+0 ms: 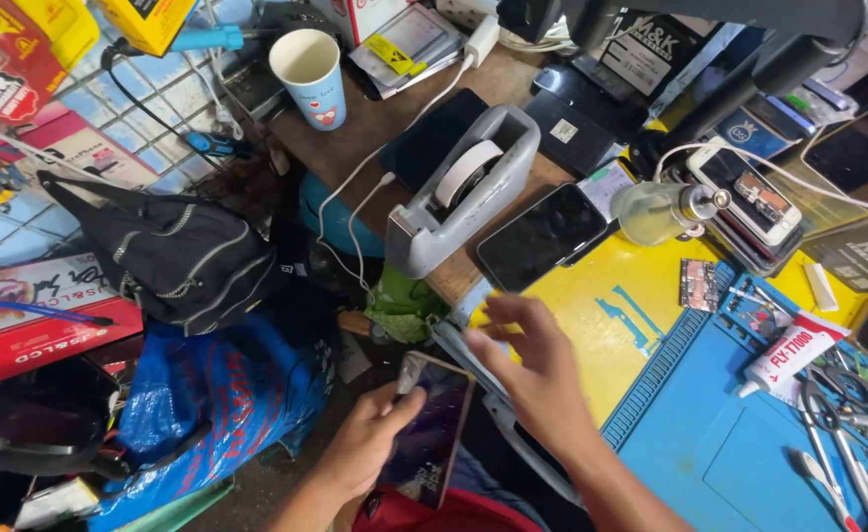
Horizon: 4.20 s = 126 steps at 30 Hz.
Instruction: Testing and diagnosing a smartphone by interacting with the touchscreen and using a SIM ejector tool to access the SIM tray.
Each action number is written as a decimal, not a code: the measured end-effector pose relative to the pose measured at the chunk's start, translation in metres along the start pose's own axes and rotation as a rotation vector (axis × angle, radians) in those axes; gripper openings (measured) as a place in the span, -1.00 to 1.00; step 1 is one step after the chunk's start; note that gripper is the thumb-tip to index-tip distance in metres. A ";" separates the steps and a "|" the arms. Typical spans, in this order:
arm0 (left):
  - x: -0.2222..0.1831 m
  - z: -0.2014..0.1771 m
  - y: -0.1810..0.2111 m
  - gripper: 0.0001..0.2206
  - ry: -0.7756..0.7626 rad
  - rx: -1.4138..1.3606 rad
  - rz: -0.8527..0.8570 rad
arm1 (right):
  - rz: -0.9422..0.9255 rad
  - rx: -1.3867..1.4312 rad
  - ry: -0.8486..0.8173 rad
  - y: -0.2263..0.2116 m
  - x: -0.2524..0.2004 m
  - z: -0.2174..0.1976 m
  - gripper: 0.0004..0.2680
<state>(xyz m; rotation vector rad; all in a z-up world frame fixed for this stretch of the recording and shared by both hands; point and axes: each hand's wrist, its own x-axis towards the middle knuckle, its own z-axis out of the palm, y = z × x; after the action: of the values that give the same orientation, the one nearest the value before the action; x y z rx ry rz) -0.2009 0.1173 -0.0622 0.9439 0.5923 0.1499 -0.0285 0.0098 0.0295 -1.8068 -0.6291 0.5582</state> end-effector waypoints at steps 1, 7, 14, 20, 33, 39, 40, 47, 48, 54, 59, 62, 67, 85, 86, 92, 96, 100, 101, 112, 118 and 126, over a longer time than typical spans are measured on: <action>-0.002 -0.006 -0.003 -0.67 -0.012 0.002 -0.005 | 0.004 -0.003 0.012 -0.002 0.010 0.020 -0.69; -0.017 -0.041 -0.016 -0.78 0.217 -0.051 0.043 | -0.380 -0.113 0.320 0.002 0.055 0.113 -0.42; -0.049 -0.051 0.010 -0.75 0.218 -0.014 0.036 | -0.408 -0.124 0.573 0.009 0.075 0.139 -0.51; -0.063 -0.050 0.014 -0.66 0.173 -0.034 0.023 | -0.344 -0.184 0.709 0.019 0.091 0.151 -0.49; -0.074 -0.051 0.010 -0.65 0.128 0.329 0.033 | -0.300 -0.061 0.689 0.018 0.084 0.133 -0.56; -0.080 -0.047 0.012 -0.68 -0.096 0.339 0.055 | -0.399 -0.028 0.707 0.011 0.075 0.106 -0.72; -0.080 -0.045 0.012 -0.68 -0.097 0.341 0.051 | -0.394 -0.027 0.709 0.011 0.073 0.099 -0.72; -0.067 -0.034 0.013 -0.66 -0.186 0.340 0.053 | -0.468 -0.078 0.712 0.005 0.063 0.055 -0.71; -0.065 -0.032 0.014 -0.65 -0.175 0.348 0.048 | -0.513 -0.061 0.704 0.003 0.061 0.049 -0.72; -0.047 -0.011 0.026 -0.70 -0.115 0.447 -0.049 | -0.594 -0.178 0.616 0.004 0.001 -0.015 -0.74; -0.023 0.001 0.019 -0.77 -0.236 0.378 -0.134 | -0.471 -0.264 0.612 0.050 -0.081 -0.065 -0.70; -0.014 0.011 0.013 -0.74 -0.312 0.467 -0.123 | -0.438 -0.277 0.631 0.080 -0.120 -0.084 -0.66; 0.008 0.031 -0.001 -0.69 -0.390 0.673 -0.110 | -0.439 -0.294 0.740 0.115 -0.139 -0.109 -0.65; 0.035 0.103 0.007 -0.71 -0.587 0.828 -0.411 | -0.403 -0.060 0.071 0.099 -0.130 -0.185 -0.66; 0.035 0.110 0.013 -0.70 -0.628 0.862 -0.382 | -0.376 -0.077 0.063 0.095 -0.130 -0.188 -0.69; 0.037 0.132 0.036 -0.59 -0.711 1.021 -0.308 | -0.280 -0.077 0.088 0.082 -0.133 -0.186 -0.90; 0.041 0.134 0.039 -0.54 -0.768 1.055 -0.254 | -0.127 -0.030 0.168 0.065 -0.142 -0.178 -0.97; 0.044 0.131 0.033 -0.47 -0.783 1.060 -0.202 | -0.046 -0.124 0.289 0.059 -0.154 -0.166 -0.97; 0.045 0.130 0.031 -0.45 -0.779 1.078 -0.203 | -0.038 -0.203 0.334 0.057 -0.156 -0.164 -0.97; 0.048 0.120 0.005 -0.51 -0.817 1.101 -0.263 | 0.048 0.212 0.567 0.062 -0.178 -0.139 -0.95; 0.047 0.119 0.002 -0.51 -0.810 1.124 -0.329 | 0.062 0.162 0.577 0.076 -0.196 -0.134 -0.95; 0.047 0.123 0.002 -0.51 -0.815 1.144 -0.357 | 0.074 0.275 0.637 0.083 -0.199 -0.125 -0.98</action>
<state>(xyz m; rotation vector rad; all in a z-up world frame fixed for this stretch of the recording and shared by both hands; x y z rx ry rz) -0.0948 0.0479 -0.0253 1.8220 0.0124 -0.9573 -0.0844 -0.2314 0.0015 -1.6233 -0.0454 0.0873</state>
